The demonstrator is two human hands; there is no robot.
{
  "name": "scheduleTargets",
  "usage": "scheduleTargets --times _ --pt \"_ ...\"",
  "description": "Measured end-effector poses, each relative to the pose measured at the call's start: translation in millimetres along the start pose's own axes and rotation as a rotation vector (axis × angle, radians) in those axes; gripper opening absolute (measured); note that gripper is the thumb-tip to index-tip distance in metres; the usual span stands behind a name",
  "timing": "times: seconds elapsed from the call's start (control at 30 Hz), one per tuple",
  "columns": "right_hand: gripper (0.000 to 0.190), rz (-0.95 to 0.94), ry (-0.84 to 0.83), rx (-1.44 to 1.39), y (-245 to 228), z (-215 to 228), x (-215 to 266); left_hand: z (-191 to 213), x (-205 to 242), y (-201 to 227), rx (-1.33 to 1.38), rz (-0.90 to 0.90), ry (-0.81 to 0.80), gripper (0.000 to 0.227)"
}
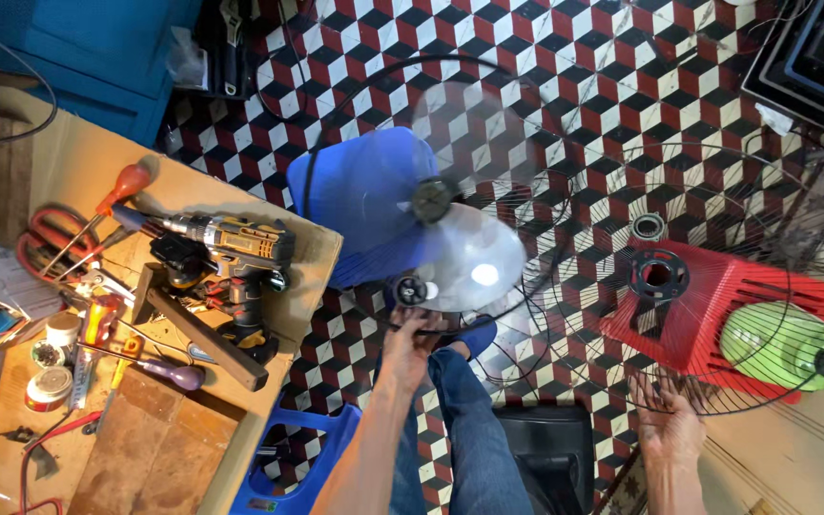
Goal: The person assembles a standing fan by attaching the motor housing to the base, securing the fan blades, and fitting the front and rear protective grilles. The person then positions the fan upright and tests its operation.
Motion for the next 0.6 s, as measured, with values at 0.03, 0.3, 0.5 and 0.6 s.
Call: scheduleTargets --times 0.03,0.3,0.5,0.6 --pt "0.065 0.004 0.014 0.027 3 -3 -2 -14 7 -2 -0.032 -0.011 -0.083 0.042" --pt "0.031 -0.158 -0.036 0.091 59 -58 4 -77 74 -31 -0.197 0.201 -0.053 0.040" --pt "0.016 -0.262 -0.096 0.055 105 -133 67 -93 98 0 -0.337 0.146 -0.203 0.037" --pt "0.023 -0.323 -0.047 -0.161 97 -157 107 -100 109 13 -0.490 0.181 -0.160 0.050"
Point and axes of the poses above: each hand's wrist, its own x-axis away from the middle knuckle, its own z-axis out of the back of the hand, y = z × x, the point moved 7 cm from there along -x, towards the middle knuckle, and after that the axes turned 3 degrees about -z, right-handed, at the moved point
